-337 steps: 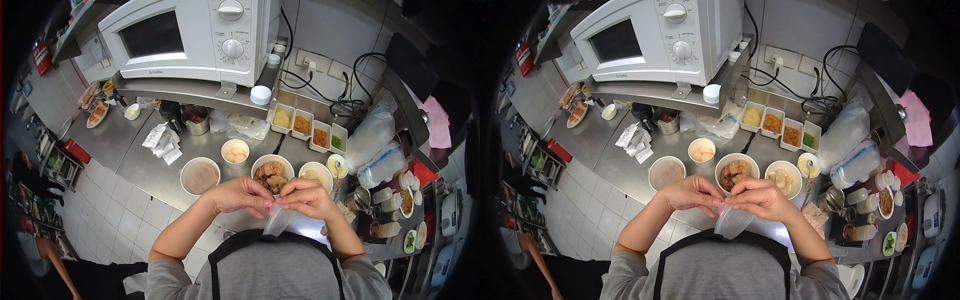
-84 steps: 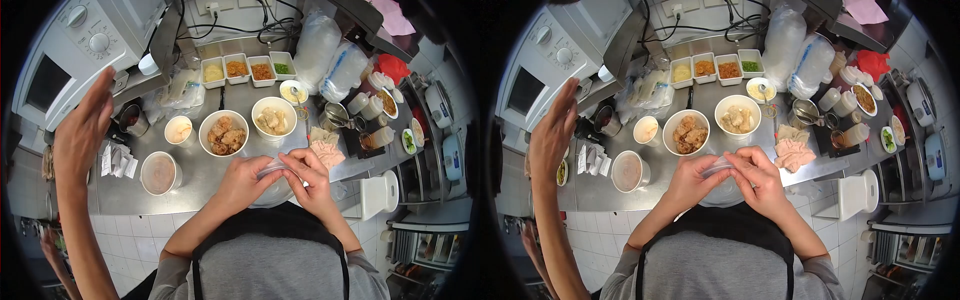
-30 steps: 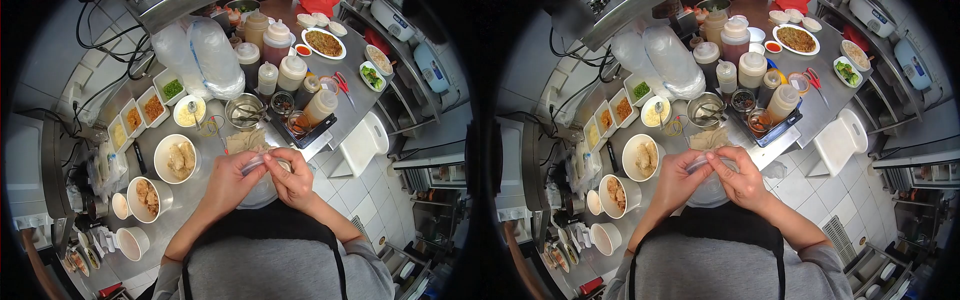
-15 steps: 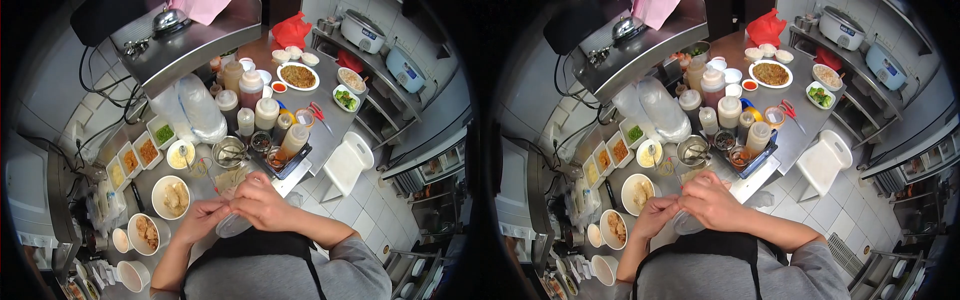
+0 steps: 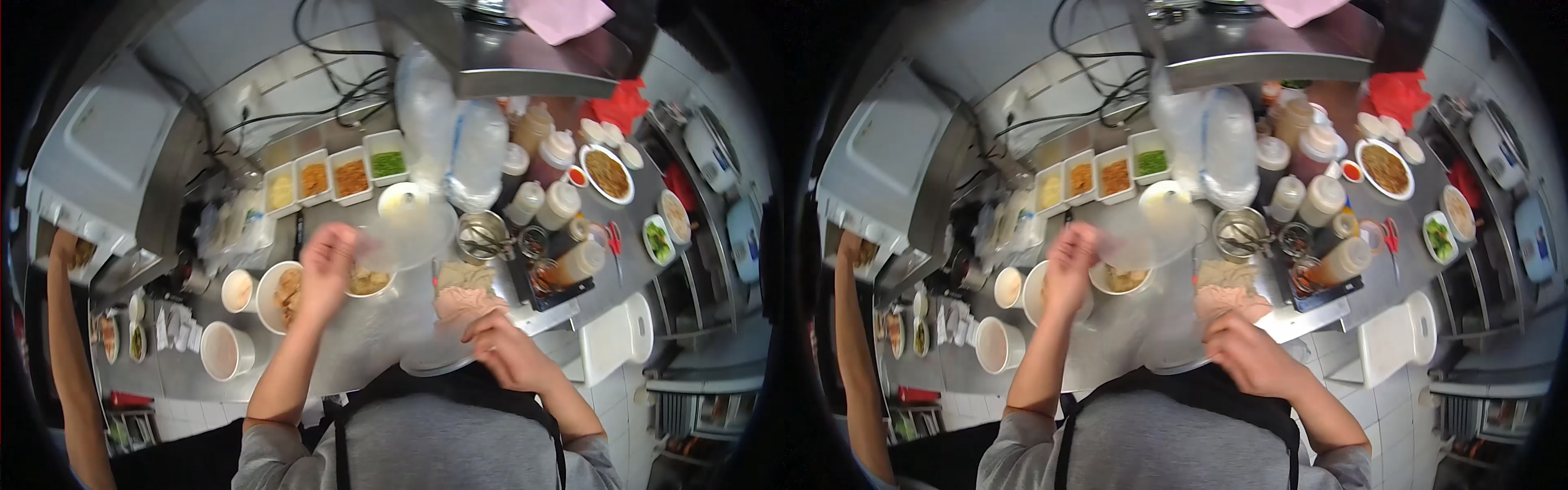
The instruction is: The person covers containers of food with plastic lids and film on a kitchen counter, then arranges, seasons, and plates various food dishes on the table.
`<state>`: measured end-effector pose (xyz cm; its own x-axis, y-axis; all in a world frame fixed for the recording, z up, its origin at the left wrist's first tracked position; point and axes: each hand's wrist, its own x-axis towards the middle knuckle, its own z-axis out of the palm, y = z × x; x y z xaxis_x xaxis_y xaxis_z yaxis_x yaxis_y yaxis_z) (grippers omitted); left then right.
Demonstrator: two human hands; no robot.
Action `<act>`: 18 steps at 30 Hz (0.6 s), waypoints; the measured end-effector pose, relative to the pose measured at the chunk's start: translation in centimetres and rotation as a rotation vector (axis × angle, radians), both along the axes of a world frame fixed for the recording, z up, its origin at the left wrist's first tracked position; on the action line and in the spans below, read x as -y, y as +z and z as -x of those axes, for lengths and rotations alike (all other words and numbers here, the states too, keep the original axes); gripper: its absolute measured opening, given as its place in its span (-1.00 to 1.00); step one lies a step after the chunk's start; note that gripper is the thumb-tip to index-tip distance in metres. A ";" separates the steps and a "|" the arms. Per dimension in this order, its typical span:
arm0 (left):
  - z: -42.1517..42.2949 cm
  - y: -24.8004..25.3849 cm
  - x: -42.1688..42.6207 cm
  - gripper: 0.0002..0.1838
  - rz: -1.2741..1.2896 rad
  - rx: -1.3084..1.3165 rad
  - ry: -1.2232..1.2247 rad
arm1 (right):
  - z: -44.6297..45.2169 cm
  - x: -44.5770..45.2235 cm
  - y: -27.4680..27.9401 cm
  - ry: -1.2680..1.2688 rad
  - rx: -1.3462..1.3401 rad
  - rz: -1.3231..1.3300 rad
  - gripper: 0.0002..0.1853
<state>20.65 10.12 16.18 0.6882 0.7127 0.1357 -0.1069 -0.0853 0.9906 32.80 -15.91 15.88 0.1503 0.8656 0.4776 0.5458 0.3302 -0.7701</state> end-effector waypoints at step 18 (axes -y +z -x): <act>8.2 -11.9 1.1 -0.33 0.073 -0.526 0.081 | -2.8 -25.4 -11.6 -0.390 0.259 0.001 -0.81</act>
<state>12.41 9.01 4.31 0.5919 0.7613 -0.2648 0.4098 -0.0013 0.9122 35.61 9.53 4.25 0.3406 0.7687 0.5413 0.8035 0.0610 -0.5922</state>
